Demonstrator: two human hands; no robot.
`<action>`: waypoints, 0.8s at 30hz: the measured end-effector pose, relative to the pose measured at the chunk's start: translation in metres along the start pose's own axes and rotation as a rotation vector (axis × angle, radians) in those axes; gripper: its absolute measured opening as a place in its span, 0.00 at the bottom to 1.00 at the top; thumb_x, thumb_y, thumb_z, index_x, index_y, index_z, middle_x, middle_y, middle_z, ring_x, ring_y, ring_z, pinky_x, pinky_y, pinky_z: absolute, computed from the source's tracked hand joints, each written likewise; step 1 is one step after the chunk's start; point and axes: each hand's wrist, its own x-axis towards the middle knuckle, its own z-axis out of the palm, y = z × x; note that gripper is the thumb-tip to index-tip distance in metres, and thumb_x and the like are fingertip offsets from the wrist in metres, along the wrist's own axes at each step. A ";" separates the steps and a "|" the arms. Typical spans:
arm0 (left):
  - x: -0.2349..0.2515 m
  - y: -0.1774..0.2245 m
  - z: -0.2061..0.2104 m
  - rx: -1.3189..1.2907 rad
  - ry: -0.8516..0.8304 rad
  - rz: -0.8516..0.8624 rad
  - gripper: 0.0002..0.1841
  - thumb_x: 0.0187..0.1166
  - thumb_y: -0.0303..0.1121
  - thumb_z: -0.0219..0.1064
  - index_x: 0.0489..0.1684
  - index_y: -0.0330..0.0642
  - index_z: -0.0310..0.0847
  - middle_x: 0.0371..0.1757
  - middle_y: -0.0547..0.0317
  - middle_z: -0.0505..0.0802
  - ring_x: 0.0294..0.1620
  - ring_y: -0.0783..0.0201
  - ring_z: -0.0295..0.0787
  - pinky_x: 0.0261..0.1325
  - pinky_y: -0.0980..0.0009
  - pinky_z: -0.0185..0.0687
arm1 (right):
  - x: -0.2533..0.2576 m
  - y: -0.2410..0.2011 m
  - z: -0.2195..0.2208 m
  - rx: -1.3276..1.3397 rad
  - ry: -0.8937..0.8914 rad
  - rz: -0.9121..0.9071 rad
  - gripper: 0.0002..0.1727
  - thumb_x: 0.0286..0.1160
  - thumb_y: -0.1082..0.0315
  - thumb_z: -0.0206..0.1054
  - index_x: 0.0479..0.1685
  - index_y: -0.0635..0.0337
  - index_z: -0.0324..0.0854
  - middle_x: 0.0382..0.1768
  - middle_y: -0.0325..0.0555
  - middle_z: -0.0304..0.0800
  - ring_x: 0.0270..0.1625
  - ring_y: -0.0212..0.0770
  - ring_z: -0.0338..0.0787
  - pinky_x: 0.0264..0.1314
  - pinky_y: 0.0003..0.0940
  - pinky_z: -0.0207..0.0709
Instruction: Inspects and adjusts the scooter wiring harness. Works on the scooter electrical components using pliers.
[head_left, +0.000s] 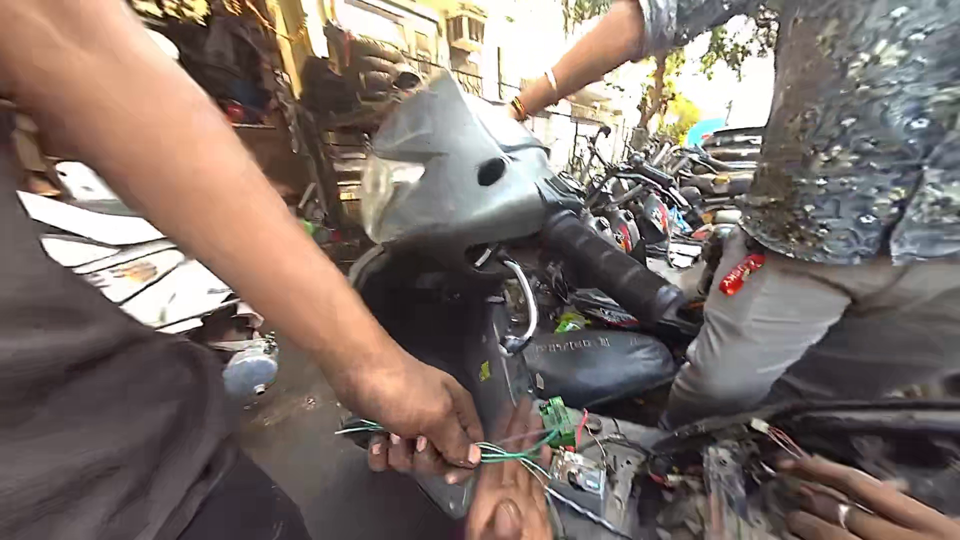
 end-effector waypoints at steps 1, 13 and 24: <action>0.002 0.007 0.003 -0.063 0.020 -0.012 0.46 0.77 0.59 0.66 0.89 0.35 0.56 0.88 0.36 0.67 0.90 0.42 0.61 0.89 0.44 0.56 | 0.002 -0.018 -0.007 0.021 0.000 0.005 0.22 0.91 0.51 0.56 0.45 0.63 0.82 0.37 0.56 0.91 0.47 0.59 0.93 0.80 0.59 0.72; -0.007 0.050 0.014 -0.217 0.070 -0.253 0.12 0.90 0.38 0.58 0.55 0.42 0.83 0.33 0.55 0.88 0.36 0.60 0.90 0.51 0.58 0.90 | -0.008 -0.137 0.019 0.385 0.360 0.540 0.24 0.91 0.47 0.54 0.34 0.52 0.88 0.32 0.38 0.93 0.45 0.39 0.95 0.64 0.45 0.85; -0.104 -0.001 -0.045 0.363 -0.177 -0.856 0.12 0.88 0.25 0.57 0.49 0.24 0.84 0.33 0.43 0.93 0.28 0.56 0.92 0.35 0.59 0.93 | 0.101 -0.195 0.119 2.036 0.297 0.743 0.21 0.95 0.56 0.52 0.65 0.60 0.85 0.45 0.53 0.93 0.26 0.39 0.85 0.22 0.34 0.79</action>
